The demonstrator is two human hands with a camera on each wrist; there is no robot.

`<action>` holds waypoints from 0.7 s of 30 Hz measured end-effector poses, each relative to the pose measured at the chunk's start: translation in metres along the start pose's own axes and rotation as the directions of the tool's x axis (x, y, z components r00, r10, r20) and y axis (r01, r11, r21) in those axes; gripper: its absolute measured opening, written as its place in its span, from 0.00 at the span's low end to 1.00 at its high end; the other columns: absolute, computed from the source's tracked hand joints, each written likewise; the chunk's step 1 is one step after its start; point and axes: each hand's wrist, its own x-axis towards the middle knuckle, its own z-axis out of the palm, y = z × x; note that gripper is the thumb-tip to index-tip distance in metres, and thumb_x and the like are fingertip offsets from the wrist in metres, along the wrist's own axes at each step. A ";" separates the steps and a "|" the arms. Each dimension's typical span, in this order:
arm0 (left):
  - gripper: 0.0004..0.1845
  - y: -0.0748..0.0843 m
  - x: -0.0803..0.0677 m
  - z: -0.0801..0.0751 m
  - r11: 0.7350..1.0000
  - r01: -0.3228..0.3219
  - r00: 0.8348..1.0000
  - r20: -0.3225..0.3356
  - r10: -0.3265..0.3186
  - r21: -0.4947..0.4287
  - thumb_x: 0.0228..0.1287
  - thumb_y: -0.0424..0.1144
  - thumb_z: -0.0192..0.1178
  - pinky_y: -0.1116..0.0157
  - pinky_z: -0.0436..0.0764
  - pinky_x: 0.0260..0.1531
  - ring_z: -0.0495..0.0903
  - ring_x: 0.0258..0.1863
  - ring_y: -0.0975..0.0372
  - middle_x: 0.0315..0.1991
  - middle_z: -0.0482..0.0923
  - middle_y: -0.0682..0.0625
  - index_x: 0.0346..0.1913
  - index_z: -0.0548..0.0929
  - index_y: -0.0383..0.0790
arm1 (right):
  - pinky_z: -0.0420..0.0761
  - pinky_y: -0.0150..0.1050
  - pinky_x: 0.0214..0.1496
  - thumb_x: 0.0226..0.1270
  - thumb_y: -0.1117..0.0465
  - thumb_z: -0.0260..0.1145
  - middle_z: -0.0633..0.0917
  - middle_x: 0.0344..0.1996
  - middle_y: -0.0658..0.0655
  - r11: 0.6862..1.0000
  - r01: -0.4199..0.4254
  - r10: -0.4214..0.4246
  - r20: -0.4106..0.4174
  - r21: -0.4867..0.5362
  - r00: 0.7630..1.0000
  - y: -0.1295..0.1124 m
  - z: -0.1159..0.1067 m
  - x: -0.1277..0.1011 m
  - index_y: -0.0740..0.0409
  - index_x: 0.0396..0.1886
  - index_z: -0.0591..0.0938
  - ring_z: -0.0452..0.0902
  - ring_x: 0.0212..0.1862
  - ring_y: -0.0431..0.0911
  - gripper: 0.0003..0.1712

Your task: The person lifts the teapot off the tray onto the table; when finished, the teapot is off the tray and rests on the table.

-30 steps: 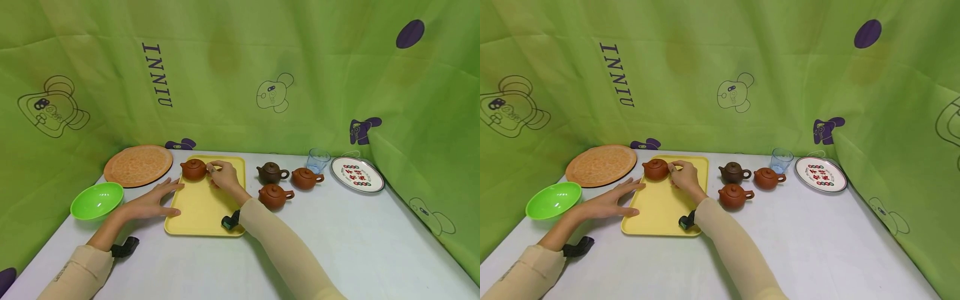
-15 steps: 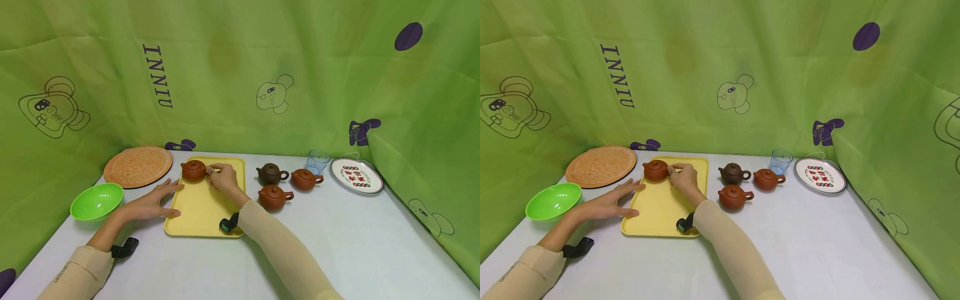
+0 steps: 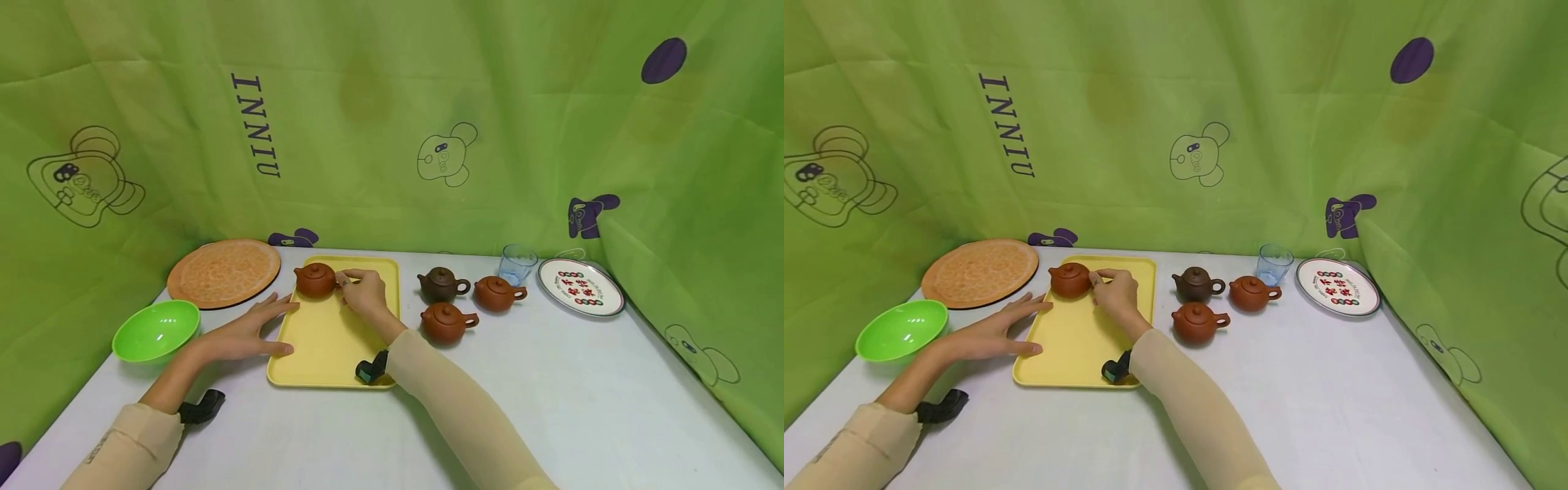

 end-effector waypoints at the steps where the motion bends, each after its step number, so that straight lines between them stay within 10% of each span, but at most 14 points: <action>1: 0.48 0.000 0.000 0.000 1.000 -0.003 1.000 -0.001 0.003 -0.001 0.63 0.55 0.74 0.23 0.42 0.76 0.39 0.84 0.29 0.85 0.49 0.30 0.80 0.67 0.41 | 0.72 0.28 0.21 0.78 0.53 0.69 0.95 0.37 0.58 1.000 0.000 0.000 -0.003 0.002 1.000 0.000 0.000 0.000 0.53 0.58 0.90 0.85 0.21 0.43 0.16; 21: 0.47 -0.002 -0.001 0.001 1.000 -0.009 1.000 -0.008 0.009 -0.005 0.63 0.55 0.75 0.22 0.41 0.76 0.39 0.84 0.28 0.85 0.49 0.28 0.80 0.67 0.40 | 0.71 0.29 0.22 0.78 0.51 0.68 0.95 0.39 0.60 0.999 0.053 -0.053 -0.003 -0.008 0.999 -0.005 -0.016 -0.010 0.51 0.57 0.90 0.91 0.31 0.57 0.16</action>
